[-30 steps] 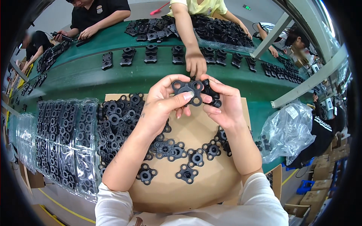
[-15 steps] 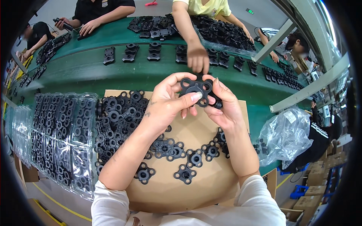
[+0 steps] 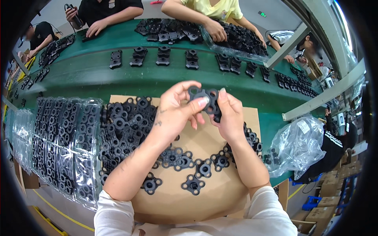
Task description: The person assembles plastic components by inserting small plugs into plastic bases by hand and sets them down, then retrieves additional plugs from a plastic bag onto the cardboard surface.
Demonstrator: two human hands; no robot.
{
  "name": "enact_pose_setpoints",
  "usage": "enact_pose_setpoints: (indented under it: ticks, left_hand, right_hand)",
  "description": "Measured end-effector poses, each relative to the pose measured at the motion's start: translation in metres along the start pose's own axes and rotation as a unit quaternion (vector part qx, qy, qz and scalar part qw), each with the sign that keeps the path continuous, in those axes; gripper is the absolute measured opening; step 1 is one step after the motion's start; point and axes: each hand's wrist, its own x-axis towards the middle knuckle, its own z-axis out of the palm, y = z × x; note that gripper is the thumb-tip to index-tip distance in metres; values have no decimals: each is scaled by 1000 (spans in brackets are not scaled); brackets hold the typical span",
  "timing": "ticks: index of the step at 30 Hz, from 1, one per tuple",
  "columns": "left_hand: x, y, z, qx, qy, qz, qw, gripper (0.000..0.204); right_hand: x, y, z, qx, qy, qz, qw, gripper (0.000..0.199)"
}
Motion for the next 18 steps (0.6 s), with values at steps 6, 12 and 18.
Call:
enact_pose_setpoints:
  ticks: [6, 12, 18]
  left_hand:
    - [-2, 3, 7, 23, 12, 23, 999, 39]
    - [1, 0, 6, 25, 4, 45, 999, 39]
    - [4, -3, 8, 23, 26, 36, 999, 38]
  right_hand:
    - [8, -10, -13, 154, -56, 104, 981, 25]
    - [10, -10, -7, 331, -80, 185, 922, 25]
    - [5, -6, 0, 79, 27, -6, 997, 24]
